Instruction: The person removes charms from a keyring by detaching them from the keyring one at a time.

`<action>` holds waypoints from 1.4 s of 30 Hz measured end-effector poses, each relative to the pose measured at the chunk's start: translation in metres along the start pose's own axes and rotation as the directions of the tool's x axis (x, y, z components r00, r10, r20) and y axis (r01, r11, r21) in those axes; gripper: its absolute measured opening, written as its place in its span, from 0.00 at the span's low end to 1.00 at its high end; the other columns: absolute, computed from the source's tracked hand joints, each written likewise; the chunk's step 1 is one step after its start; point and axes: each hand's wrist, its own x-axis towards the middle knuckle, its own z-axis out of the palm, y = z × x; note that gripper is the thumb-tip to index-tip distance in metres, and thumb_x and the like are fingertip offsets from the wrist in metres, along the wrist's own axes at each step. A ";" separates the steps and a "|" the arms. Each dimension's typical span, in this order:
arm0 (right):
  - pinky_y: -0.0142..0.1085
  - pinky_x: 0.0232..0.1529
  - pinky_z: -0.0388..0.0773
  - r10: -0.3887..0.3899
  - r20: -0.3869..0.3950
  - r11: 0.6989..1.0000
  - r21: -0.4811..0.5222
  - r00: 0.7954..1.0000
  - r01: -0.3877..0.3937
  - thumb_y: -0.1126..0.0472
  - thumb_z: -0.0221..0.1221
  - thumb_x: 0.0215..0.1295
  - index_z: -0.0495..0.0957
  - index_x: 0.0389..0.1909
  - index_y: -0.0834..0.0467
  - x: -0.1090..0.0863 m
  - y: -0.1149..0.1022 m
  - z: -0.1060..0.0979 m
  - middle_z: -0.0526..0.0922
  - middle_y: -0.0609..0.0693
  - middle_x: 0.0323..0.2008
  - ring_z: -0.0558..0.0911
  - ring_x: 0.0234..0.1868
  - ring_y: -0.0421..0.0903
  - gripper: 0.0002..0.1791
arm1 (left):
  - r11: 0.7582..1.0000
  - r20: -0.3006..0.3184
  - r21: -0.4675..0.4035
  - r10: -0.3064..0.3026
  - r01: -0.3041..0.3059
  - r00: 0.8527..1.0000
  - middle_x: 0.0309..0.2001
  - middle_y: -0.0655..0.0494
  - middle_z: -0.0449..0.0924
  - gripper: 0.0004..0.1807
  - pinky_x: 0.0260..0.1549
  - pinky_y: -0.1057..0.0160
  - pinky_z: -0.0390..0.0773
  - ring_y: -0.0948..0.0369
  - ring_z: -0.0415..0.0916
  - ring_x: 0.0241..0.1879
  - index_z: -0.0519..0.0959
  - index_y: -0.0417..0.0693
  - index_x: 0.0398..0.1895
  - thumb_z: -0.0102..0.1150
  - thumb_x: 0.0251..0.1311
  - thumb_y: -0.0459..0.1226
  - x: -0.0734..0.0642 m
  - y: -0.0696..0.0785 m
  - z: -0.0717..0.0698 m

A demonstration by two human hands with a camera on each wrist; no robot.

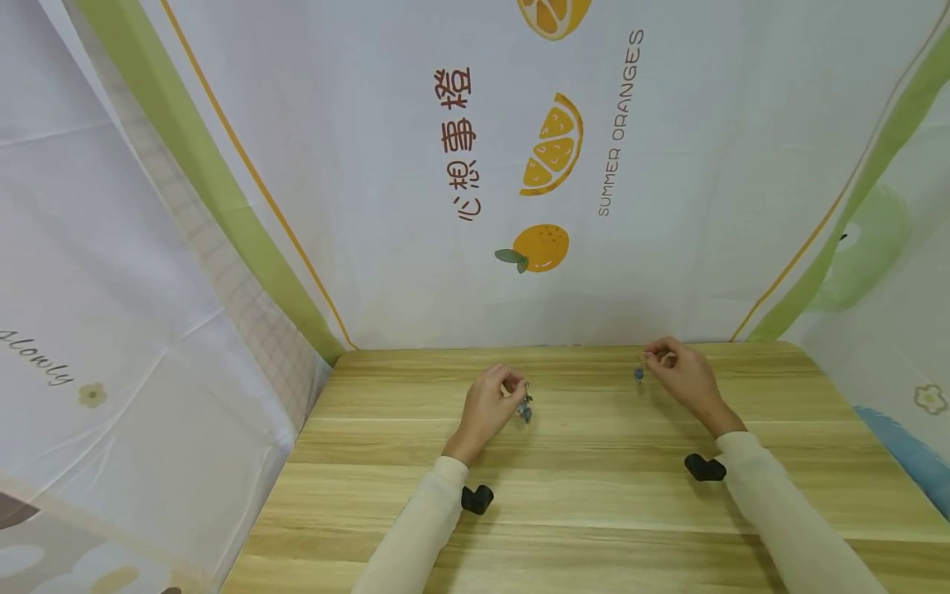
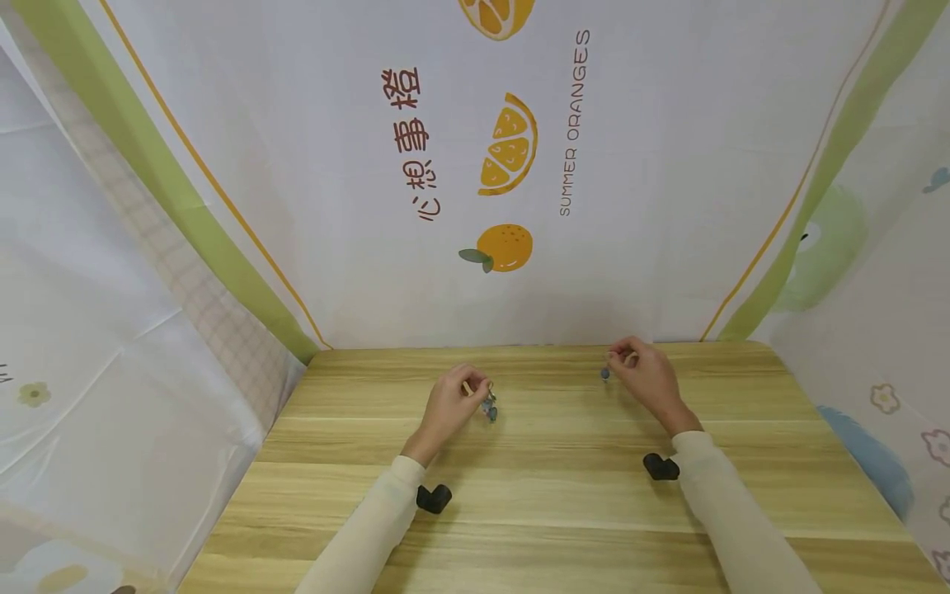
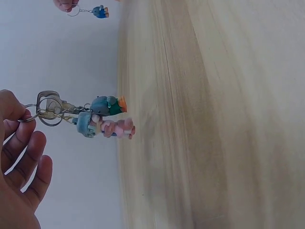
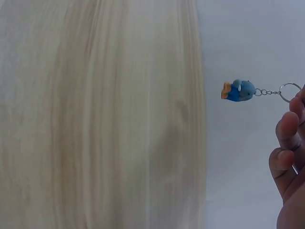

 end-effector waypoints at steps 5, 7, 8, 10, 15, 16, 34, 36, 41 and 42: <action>0.29 0.29 0.75 0.012 0.003 1.000 -0.009 1.000 -0.012 0.60 0.60 0.77 0.84 0.47 0.62 -0.001 0.005 -0.002 0.86 0.58 0.40 0.78 0.30 0.31 0.09 | 1.000 0.000 -0.002 -0.005 0.005 1.000 0.35 0.56 0.85 0.04 0.30 0.70 0.76 0.62 0.79 0.33 0.88 0.47 0.41 0.65 0.72 0.35 0.000 0.000 0.000; 0.29 0.30 0.75 0.022 0.010 1.000 -0.010 1.000 -0.022 0.60 0.60 0.77 0.84 0.48 0.62 -0.001 0.008 -0.002 0.87 0.59 0.41 0.79 0.31 0.32 0.10 | 1.000 0.001 0.000 -0.003 0.003 1.000 0.35 0.56 0.85 0.04 0.30 0.70 0.77 0.62 0.79 0.33 0.88 0.47 0.42 0.65 0.73 0.35 0.000 0.000 0.000; 0.28 0.31 0.76 0.027 0.014 1.000 -0.010 1.000 -0.027 0.59 0.60 0.77 0.84 0.48 0.63 -0.002 0.009 -0.002 0.87 0.59 0.41 0.80 0.32 0.32 0.10 | 1.000 0.002 0.000 -0.003 0.003 1.000 0.36 0.56 0.85 0.04 0.31 0.70 0.77 0.62 0.79 0.34 0.88 0.47 0.42 0.65 0.73 0.35 0.000 0.000 0.000; 0.28 0.32 0.76 0.038 0.023 0.999 -0.012 0.999 -0.037 0.59 0.60 0.78 0.84 0.48 0.63 -0.003 0.012 -0.003 0.87 0.60 0.42 0.80 0.33 0.32 0.11 | 1.000 0.003 -0.001 0.001 -0.001 1.000 0.36 0.56 0.84 0.04 0.31 0.70 0.77 0.62 0.79 0.34 0.88 0.47 0.42 0.65 0.73 0.35 0.000 0.001 0.000; 0.30 0.29 0.77 0.052 0.040 0.999 -0.015 0.998 -0.051 0.58 0.60 0.79 0.83 0.50 0.64 -0.007 0.019 -0.004 0.86 0.61 0.43 0.80 0.33 0.34 0.12 | 1.000 0.012 -0.005 -0.009 0.009 1.000 0.36 0.55 0.84 0.04 0.31 0.70 0.77 0.62 0.79 0.34 0.88 0.47 0.42 0.65 0.73 0.35 -0.001 0.002 -0.001; 0.31 0.28 0.77 0.052 0.046 0.999 -0.017 0.998 -0.052 0.58 0.60 0.79 0.83 0.50 0.65 -0.007 0.021 -0.004 0.86 0.61 0.43 0.80 0.33 0.34 0.12 | 1.000 0.014 -0.005 -0.013 0.013 1.000 0.36 0.55 0.84 0.04 0.31 0.70 0.77 0.61 0.79 0.34 0.88 0.47 0.42 0.65 0.73 0.35 -0.001 0.002 -0.001; 0.33 0.30 0.75 0.087 0.042 0.992 -0.100 0.995 -0.083 0.57 0.58 0.80 0.82 0.50 0.63 -0.016 0.042 -0.018 0.86 0.61 0.42 0.84 0.35 0.45 0.13 | 1.000 0.010 -0.010 0.000 0.000 1.000 0.36 0.57 0.84 0.05 0.32 0.69 0.78 0.64 0.79 0.33 0.88 0.47 0.42 0.65 0.73 0.36 -0.001 0.001 0.000; 0.33 0.31 0.75 0.086 0.030 0.990 -0.112 0.996 -0.082 0.57 0.59 0.80 0.83 0.50 0.63 -0.017 0.044 -0.018 0.86 0.60 0.42 0.84 0.35 0.46 0.13 | 1.000 0.008 -0.007 0.003 -0.002 1.000 0.35 0.57 0.84 0.05 0.31 0.69 0.78 0.65 0.79 0.33 0.88 0.48 0.42 0.65 0.74 0.37 -0.001 0.000 0.000; 0.33 0.32 0.75 0.103 0.016 0.986 -0.132 0.995 -0.100 0.57 0.60 0.79 0.83 0.50 0.64 -0.020 0.048 -0.019 0.87 0.60 0.41 0.83 0.36 0.48 0.13 | 1.000 0.011 -0.008 -0.001 0.001 1.000 0.35 0.57 0.84 0.05 0.32 0.70 0.78 0.64 0.79 0.33 0.88 0.48 0.42 0.64 0.74 0.37 -0.001 0.001 0.000; 0.33 0.32 0.75 0.109 0.017 0.986 -0.133 0.994 -0.106 0.57 0.60 0.79 0.83 0.51 0.65 -0.020 0.048 -0.019 0.87 0.60 0.42 0.84 0.36 0.49 0.14 | 1.000 0.012 -0.009 -0.003 0.003 1.000 0.35 0.57 0.84 0.05 0.32 0.70 0.78 0.64 0.79 0.33 0.88 0.48 0.42 0.64 0.74 0.37 -0.001 0.001 0.000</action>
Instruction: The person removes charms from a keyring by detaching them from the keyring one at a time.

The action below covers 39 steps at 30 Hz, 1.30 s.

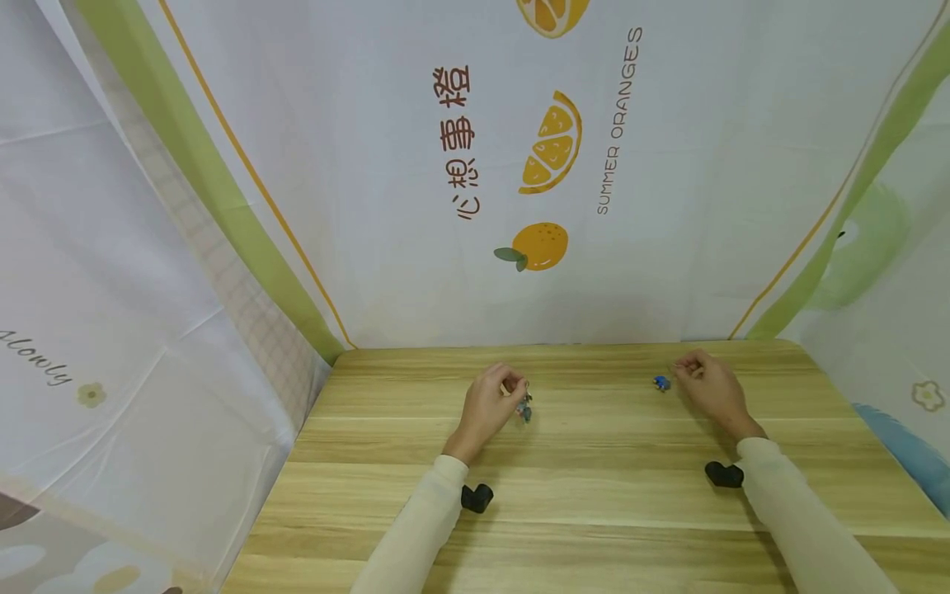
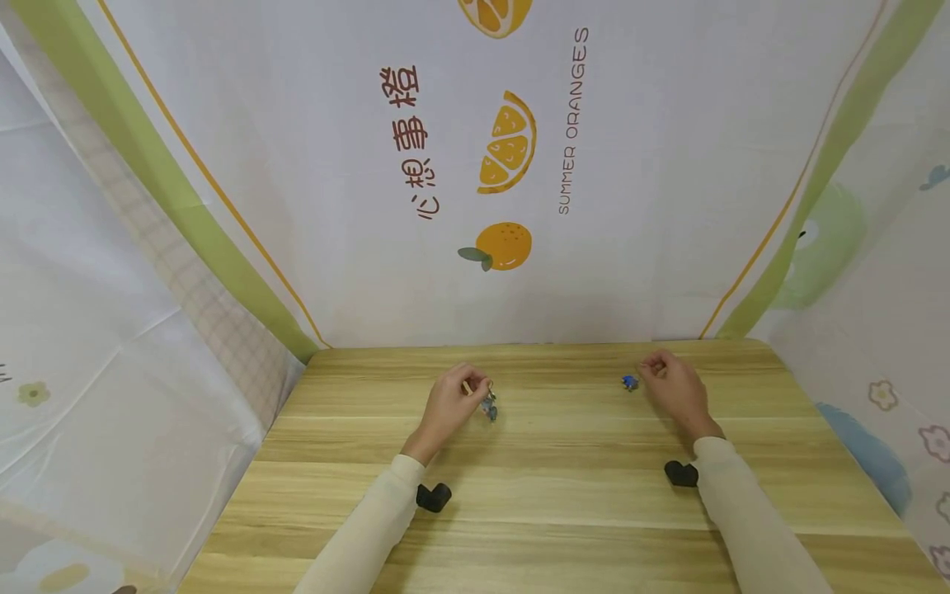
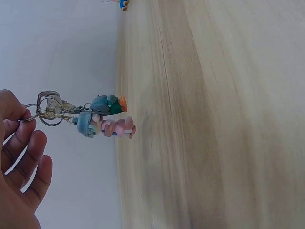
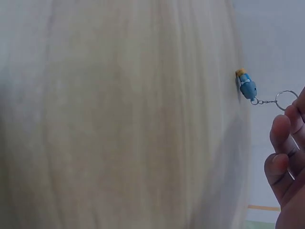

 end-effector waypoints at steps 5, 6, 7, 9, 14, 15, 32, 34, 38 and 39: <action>0.36 0.34 0.74 0.058 0.012 0.998 -0.008 0.998 -0.058 0.56 0.57 0.79 0.82 0.52 0.65 -0.002 0.003 0.001 0.86 0.62 0.44 0.84 0.39 0.52 0.16 | 1.000 0.007 -0.003 -0.003 0.003 1.000 0.36 0.57 0.84 0.05 0.33 0.70 0.78 0.64 0.79 0.34 0.88 0.48 0.43 0.64 0.74 0.37 0.000 0.001 0.000; 0.37 0.35 0.74 0.076 0.015 0.997 -0.009 0.997 -0.076 0.55 0.57 0.80 0.82 0.53 0.64 -0.003 0.004 0.001 0.86 0.62 0.44 0.84 0.40 0.53 0.16 | 1.000 0.008 -0.002 -0.003 0.003 1.000 0.36 0.57 0.84 0.05 0.33 0.70 0.78 0.63 0.79 0.34 0.88 0.48 0.43 0.64 0.74 0.37 0.000 0.001 0.000; 0.37 0.35 0.74 0.094 0.018 0.996 -0.014 0.995 -0.094 0.54 0.56 0.80 0.82 0.53 0.64 -0.003 0.004 0.001 0.86 0.62 0.45 0.84 0.40 0.54 0.17 | 1.000 0.010 0.000 -0.005 0.005 1.000 0.36 0.57 0.84 0.05 0.33 0.70 0.78 0.63 0.79 0.34 0.88 0.48 0.43 0.64 0.74 0.37 0.000 0.001 0.000; 0.37 0.35 0.74 0.124 0.020 0.992 -0.021 0.992 -0.124 0.53 0.54 0.80 0.82 0.53 0.65 -0.005 0.006 0.002 0.86 0.63 0.45 0.84 0.41 0.54 0.19 | 1.000 0.015 0.003 -0.012 0.012 1.000 0.36 0.57 0.84 0.05 0.33 0.70 0.78 0.63 0.79 0.34 0.88 0.48 0.43 0.64 0.75 0.37 0.000 0.001 0.001; 0.36 0.32 0.72 0.169 0.019 0.985 -0.042 0.985 -0.168 0.53 0.52 0.79 0.81 0.51 0.64 -0.007 0.007 0.003 0.86 0.62 0.43 0.83 0.38 0.53 0.18 | 1.000 0.014 0.000 -0.008 0.008 1.000 0.36 0.57 0.84 0.05 0.33 0.69 0.78 0.64 0.79 0.34 0.88 0.47 0.43 0.64 0.74 0.37 0.001 0.001 0.000; 0.36 0.32 0.72 0.176 0.018 0.983 -0.046 0.984 -0.175 0.54 0.53 0.78 0.81 0.50 0.63 -0.007 0.007 0.003 0.87 0.62 0.43 0.83 0.38 0.53 0.17 | 1.000 0.012 -0.001 -0.007 0.007 1.000 0.36 0.57 0.84 0.05 0.32 0.69 0.78 0.64 0.79 0.34 0.88 0.47 0.43 0.64 0.74 0.36 0.002 0.002 -0.001; 0.41 0.29 0.75 0.312 0.094 0.946 -0.123 0.945 -0.300 0.55 0.49 0.77 0.79 0.51 0.65 -0.009 0.007 -0.001 0.85 0.68 0.47 0.85 0.41 0.61 0.19 | 1.000 0.008 0.003 0.004 -0.004 1.000 0.35 0.58 0.83 0.04 0.33 0.69 0.79 0.65 0.79 0.34 0.87 0.49 0.41 0.64 0.74 0.37 -0.001 -0.003 0.000; 0.41 0.29 0.75 0.313 0.100 0.945 -0.126 0.944 -0.301 0.56 0.49 0.76 0.79 0.51 0.66 -0.009 0.007 -0.001 0.85 0.69 0.47 0.85 0.41 0.62 0.19 | 1.000 0.004 0.003 0.007 -0.007 1.000 0.35 0.58 0.83 0.04 0.32 0.69 0.79 0.64 0.79 0.33 0.87 0.49 0.41 0.65 0.74 0.36 -0.001 -0.003 0.000; 0.43 0.29 0.77 0.318 0.111 0.944 -0.133 0.942 -0.303 0.56 0.48 0.76 0.79 0.51 0.67 -0.009 0.006 -0.001 0.85 0.69 0.47 0.85 0.40 0.62 0.19 | 1.000 0.007 0.002 -0.001 0.001 1.000 0.35 0.58 0.83 0.04 0.33 0.69 0.79 0.65 0.79 0.33 0.88 0.49 0.42 0.65 0.74 0.37 -0.001 -0.003 0.000; 0.44 0.29 0.78 0.320 0.114 0.943 -0.135 0.941 -0.304 0.56 0.48 0.76 0.79 0.52 0.68 -0.008 0.006 -0.001 0.85 0.70 0.47 0.85 0.41 0.62 0.20 | 1.000 0.007 0.001 -0.003 0.003 1.000 0.35 0.58 0.84 0.04 0.33 0.69 0.79 0.65 0.79 0.33 0.88 0.49 0.42 0.65 0.74 0.37 -0.001 -0.003 -0.001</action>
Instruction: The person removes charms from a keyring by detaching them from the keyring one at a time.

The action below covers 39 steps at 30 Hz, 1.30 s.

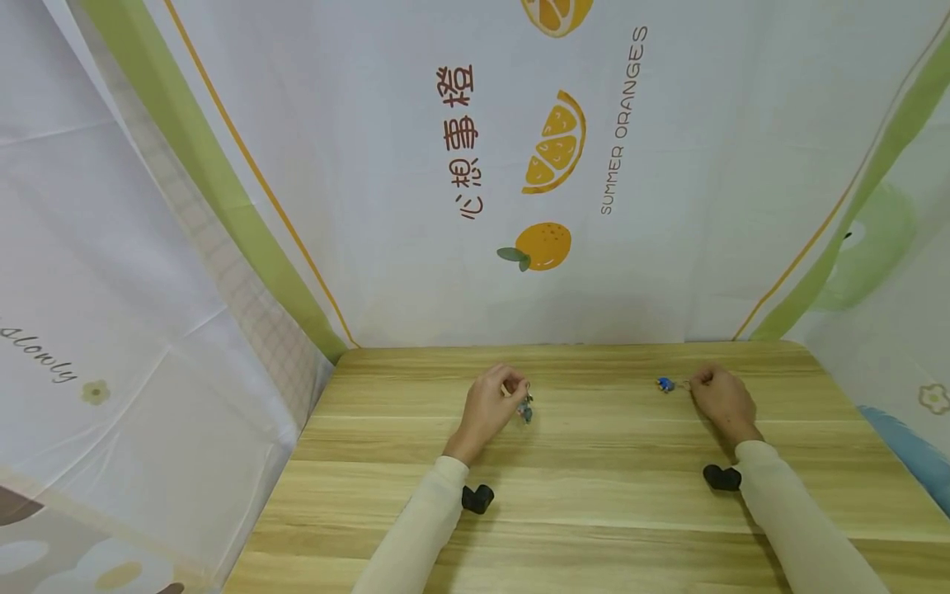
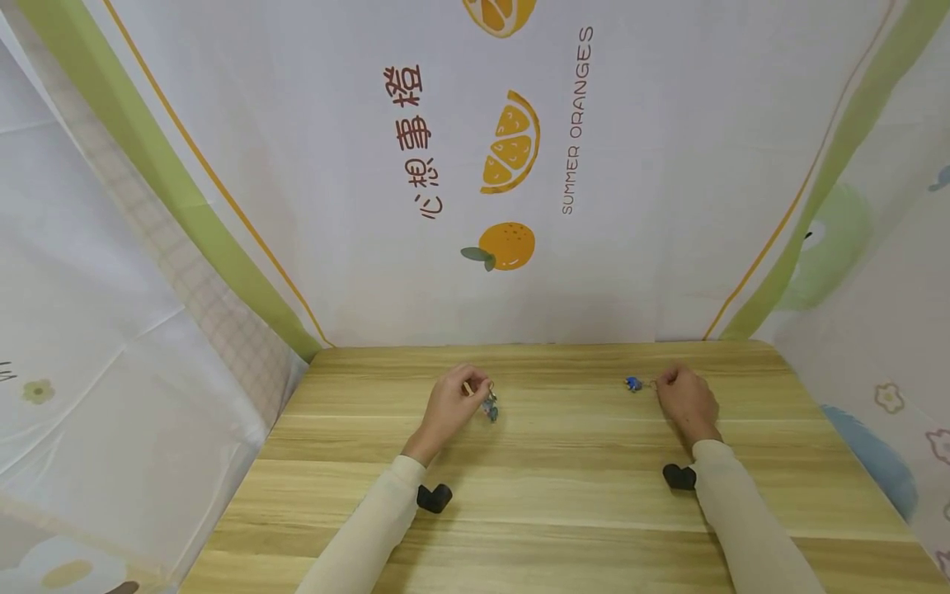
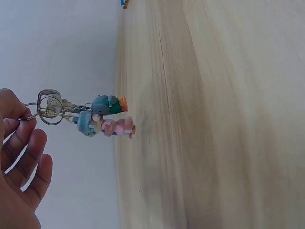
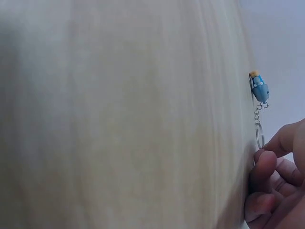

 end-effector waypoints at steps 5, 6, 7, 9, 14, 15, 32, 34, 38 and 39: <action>0.46 0.30 0.79 0.009 0.012 1.000 -0.001 1.000 -0.009 0.55 0.48 0.77 0.78 0.54 0.68 0.000 -0.001 -0.001 0.85 0.70 0.49 0.86 0.42 0.63 0.21 | 1.000 -0.009 -0.002 0.013 -0.013 1.000 0.35 0.58 0.84 0.04 0.32 0.69 0.79 0.64 0.79 0.33 0.87 0.48 0.42 0.65 0.74 0.36 0.000 0.001 -0.001; 0.46 0.30 0.79 0.010 0.013 1.000 -0.001 1.000 -0.010 0.55 0.48 0.77 0.78 0.54 0.68 -0.001 -0.002 -0.001 0.85 0.70 0.50 0.86 0.42 0.63 0.21 | 1.000 -0.012 -0.003 0.020 -0.020 1.000 0.35 0.58 0.84 0.04 0.32 0.69 0.79 0.64 0.79 0.33 0.87 0.48 0.42 0.65 0.74 0.36 -0.001 0.001 -0.001; 0.46 0.31 0.79 0.011 0.014 1.000 -0.001 1.000 -0.011 0.55 0.48 0.77 0.78 0.54 0.68 -0.001 -0.002 -0.001 0.85 0.70 0.50 0.86 0.43 0.63 0.21 | 1.000 -0.014 -0.005 0.025 -0.025 1.000 0.35 0.57 0.84 0.04 0.32 0.69 0.80 0.64 0.78 0.33 0.87 0.48 0.42 0.65 0.74 0.36 -0.001 0.001 -0.001; 0.45 0.30 0.79 0.010 0.015 1.000 0.003 1.000 -0.010 0.55 0.48 0.77 0.78 0.54 0.68 -0.001 -0.003 -0.001 0.85 0.71 0.50 0.86 0.43 0.64 0.22 | 1.000 -0.008 -0.011 0.029 -0.029 1.000 0.35 0.57 0.84 0.04 0.32 0.69 0.80 0.64 0.78 0.33 0.87 0.48 0.42 0.64 0.74 0.36 -0.001 0.000 -0.001; 0.45 0.30 0.80 0.000 0.016 1.000 0.020 1.000 0.000 0.55 0.48 0.77 0.79 0.56 0.68 -0.002 -0.004 -0.001 0.85 0.71 0.52 0.86 0.44 0.64 0.22 | 1.000 0.027 -0.024 0.007 -0.006 1.000 0.37 0.56 0.84 0.06 0.34 0.69 0.80 0.64 0.79 0.34 0.87 0.48 0.43 0.63 0.76 0.38 -0.001 0.000 0.000; 0.45 0.30 0.80 -0.005 0.015 1.000 0.022 1.000 0.005 0.54 0.48 0.78 0.79 0.56 0.68 -0.002 -0.005 0.000 0.85 0.71 0.52 0.86 0.44 0.64 0.22 | 1.000 0.034 -0.024 0.002 -0.001 0.999 0.37 0.56 0.84 0.06 0.34 0.69 0.80 0.64 0.79 0.34 0.87 0.48 0.43 0.62 0.77 0.38 0.000 0.000 0.000; 0.37 0.33 0.77 -0.222 0.005 0.968 0.120 0.975 0.220 0.57 0.51 0.81 0.80 0.57 0.68 -0.003 -0.057 0.012 0.86 0.65 0.47 0.85 0.40 0.54 0.19 | 0.999 0.056 -0.024 -0.027 0.028 0.998 0.38 0.56 0.84 0.07 0.35 0.69 0.79 0.64 0.78 0.35 0.87 0.48 0.45 0.62 0.77 0.39 0.003 0.004 0.003; 0.37 0.34 0.76 -0.257 0.007 0.958 0.131 0.966 0.254 0.58 0.52 0.81 0.81 0.56 0.67 -0.004 -0.066 0.018 0.86 0.63 0.47 0.84 0.39 0.52 0.18 | 0.999 0.056 -0.026 -0.028 0.029 0.998 0.38 0.56 0.84 0.07 0.35 0.69 0.79 0.64 0.78 0.35 0.87 0.48 0.45 0.62 0.77 0.39 0.003 0.005 0.003; 0.38 0.37 0.77 -0.323 0.010 0.939 0.130 0.946 0.319 0.59 0.56 0.79 0.83 0.53 0.65 -0.010 -0.085 0.033 0.87 0.58 0.45 0.83 0.40 0.49 0.15 | 0.999 0.057 -0.030 -0.024 0.026 0.998 0.38 0.56 0.85 0.07 0.35 0.69 0.79 0.64 0.79 0.35 0.88 0.48 0.45 0.62 0.77 0.39 0.004 0.005 0.004; 0.38 0.38 0.77 -0.341 0.014 0.933 0.126 0.940 0.337 0.59 0.57 0.79 0.83 0.53 0.64 -0.011 -0.089 0.036 0.87 0.57 0.44 0.82 0.39 0.49 0.14 | 0.999 0.058 -0.032 -0.022 0.024 0.998 0.38 0.56 0.85 0.07 0.34 0.69 0.79 0.64 0.79 0.35 0.88 0.48 0.46 0.62 0.77 0.39 0.004 0.006 0.005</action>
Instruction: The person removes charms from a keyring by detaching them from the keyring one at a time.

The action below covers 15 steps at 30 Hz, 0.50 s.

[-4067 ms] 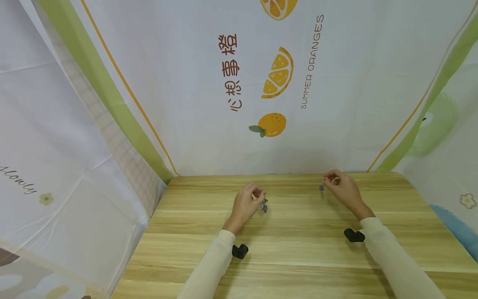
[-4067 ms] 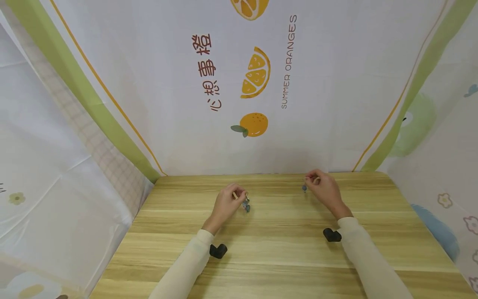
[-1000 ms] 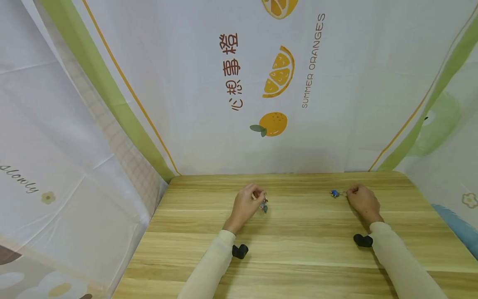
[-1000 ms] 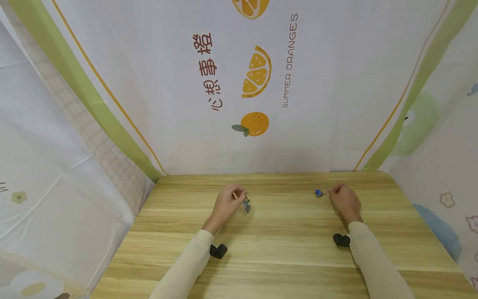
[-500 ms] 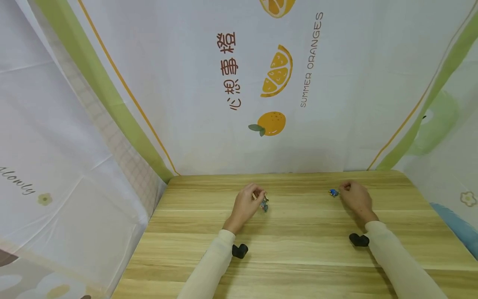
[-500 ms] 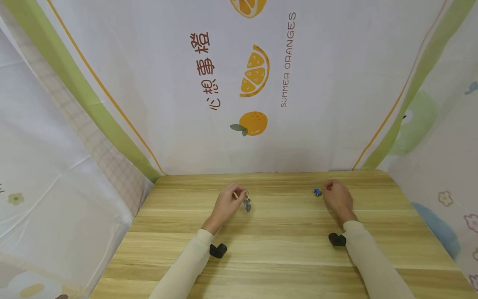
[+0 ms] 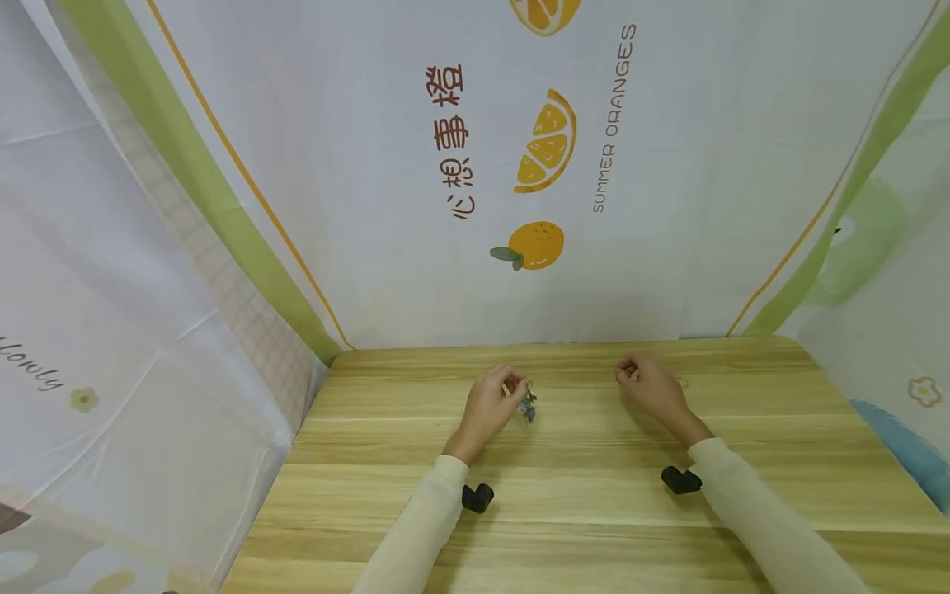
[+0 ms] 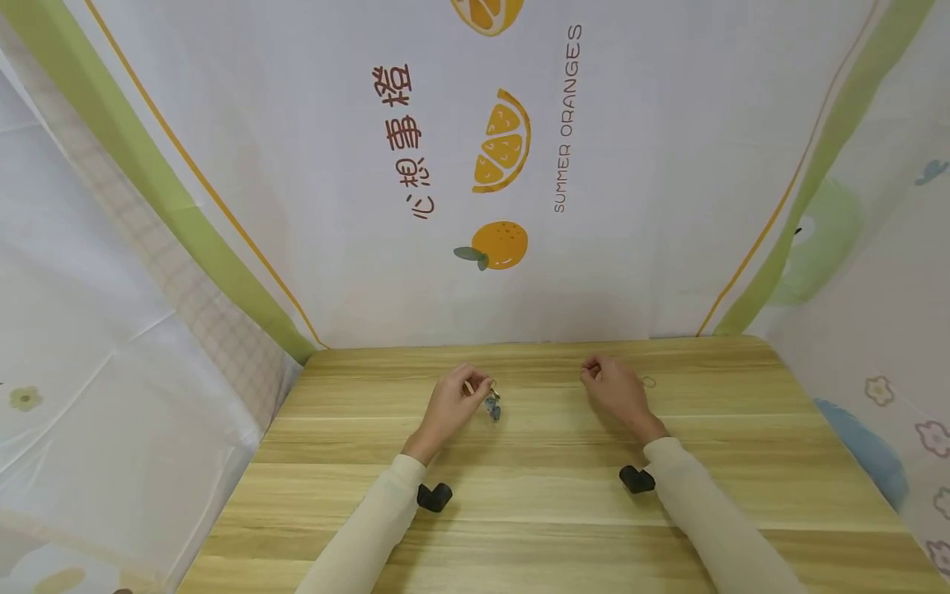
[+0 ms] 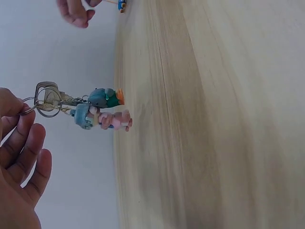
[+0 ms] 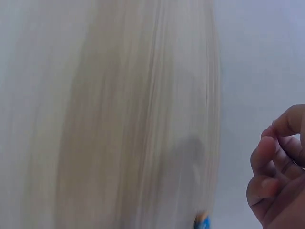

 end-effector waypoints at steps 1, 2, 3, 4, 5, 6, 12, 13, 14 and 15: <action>0.37 0.38 0.77 -0.020 0.011 1.000 0.005 1.000 0.020 0.59 0.57 0.79 0.84 0.52 0.64 0.000 -0.005 0.003 0.87 0.56 0.43 0.83 0.39 0.48 0.14 | 1.000 0.001 0.000 0.001 -0.001 1.000 0.38 0.56 0.85 0.07 0.34 0.69 0.79 0.64 0.79 0.35 0.88 0.47 0.46 0.62 0.77 0.39 0.000 0.000 0.000; 0.37 0.38 0.77 -0.042 0.026 0.999 0.014 0.999 0.042 0.59 0.58 0.79 0.84 0.52 0.64 0.000 -0.010 0.007 0.88 0.55 0.43 0.82 0.39 0.47 0.13 | 1.000 0.001 0.002 0.002 -0.002 1.000 0.38 0.56 0.85 0.07 0.34 0.69 0.79 0.64 0.79 0.35 0.88 0.47 0.46 0.63 0.77 0.39 0.001 0.001 0.000; 0.37 0.37 0.78 -0.062 0.039 0.998 0.020 0.997 0.061 0.59 0.58 0.79 0.84 0.52 0.63 0.000 -0.014 0.010 0.88 0.54 0.42 0.82 0.38 0.46 0.12 | 1.000 0.001 0.001 0.006 -0.006 1.000 0.38 0.56 0.85 0.08 0.34 0.69 0.79 0.63 0.80 0.35 0.88 0.47 0.46 0.63 0.77 0.39 0.001 0.001 0.001; 0.37 0.37 0.78 -0.084 0.049 0.996 0.030 0.995 0.082 0.59 0.59 0.79 0.84 0.51 0.63 0.001 -0.019 0.013 0.88 0.53 0.42 0.82 0.37 0.45 0.12 | 1.000 0.000 0.001 0.011 -0.011 1.000 0.38 0.56 0.86 0.08 0.34 0.69 0.79 0.63 0.80 0.35 0.88 0.47 0.46 0.63 0.76 0.39 0.001 0.002 0.001; 0.36 0.37 0.78 -0.104 0.060 0.994 0.038 0.993 0.102 0.59 0.59 0.79 0.84 0.51 0.62 0.000 -0.024 0.015 0.88 0.52 0.41 0.81 0.37 0.44 0.11 | 1.000 -0.002 0.002 0.016 -0.016 1.000 0.38 0.56 0.86 0.08 0.34 0.69 0.79 0.63 0.80 0.35 0.89 0.47 0.46 0.63 0.76 0.39 0.002 0.002 0.001; 0.36 0.37 0.78 -0.124 0.073 0.992 0.047 0.990 0.121 0.59 0.60 0.79 0.84 0.50 0.62 0.000 -0.029 0.017 0.87 0.50 0.40 0.81 0.36 0.43 0.10 | 1.000 -0.004 0.004 0.021 -0.021 1.000 0.38 0.55 0.86 0.08 0.34 0.69 0.79 0.63 0.80 0.35 0.89 0.47 0.46 0.63 0.76 0.39 0.002 0.003 0.002; 0.33 0.33 0.77 -0.230 0.091 0.972 0.068 0.969 0.224 0.58 0.63 0.79 0.85 0.46 0.57 -0.002 -0.056 0.030 0.87 0.45 0.38 0.79 0.32 0.37 0.07 | 1.000 -0.020 0.013 0.027 -0.026 0.999 0.36 0.55 0.86 0.08 0.32 0.70 0.78 0.64 0.80 0.34 0.89 0.46 0.44 0.63 0.76 0.39 0.003 0.005 0.003; 0.32 0.31 0.77 -0.250 0.089 0.967 0.069 0.964 0.244 0.58 0.63 0.78 0.85 0.45 0.56 -0.002 -0.060 0.033 0.87 0.45 0.37 0.78 0.30 0.37 0.06 | 1.000 -0.024 0.012 0.022 -0.022 0.999 0.36 0.55 0.86 0.08 0.32 0.70 0.78 0.64 0.79 0.34 0.89 0.47 0.44 0.63 0.76 0.39 0.003 0.005 0.004; 0.32 0.30 0.76 -0.269 0.087 0.962 0.070 0.959 0.264 0.58 0.64 0.78 0.85 0.44 0.55 -0.003 -0.064 0.035 0.86 0.44 0.36 0.77 0.29 0.36 0.05 | 1.000 -0.027 0.014 0.016 -0.016 1.000 0.36 0.56 0.86 0.08 0.32 0.70 0.78 0.64 0.79 0.34 0.89 0.47 0.43 0.63 0.76 0.39 0.004 0.005 0.004; 0.31 0.29 0.76 -0.285 0.084 0.957 0.072 0.955 0.280 0.58 0.64 0.77 0.84 0.43 0.54 -0.003 -0.068 0.037 0.86 0.44 0.35 0.76 0.27 0.35 0.04 | 1.000 -0.031 0.015 0.012 -0.011 0.999 0.36 0.56 0.86 0.08 0.32 0.70 0.77 0.64 0.79 0.34 0.89 0.47 0.43 0.63 0.76 0.39 0.004 0.005 0.004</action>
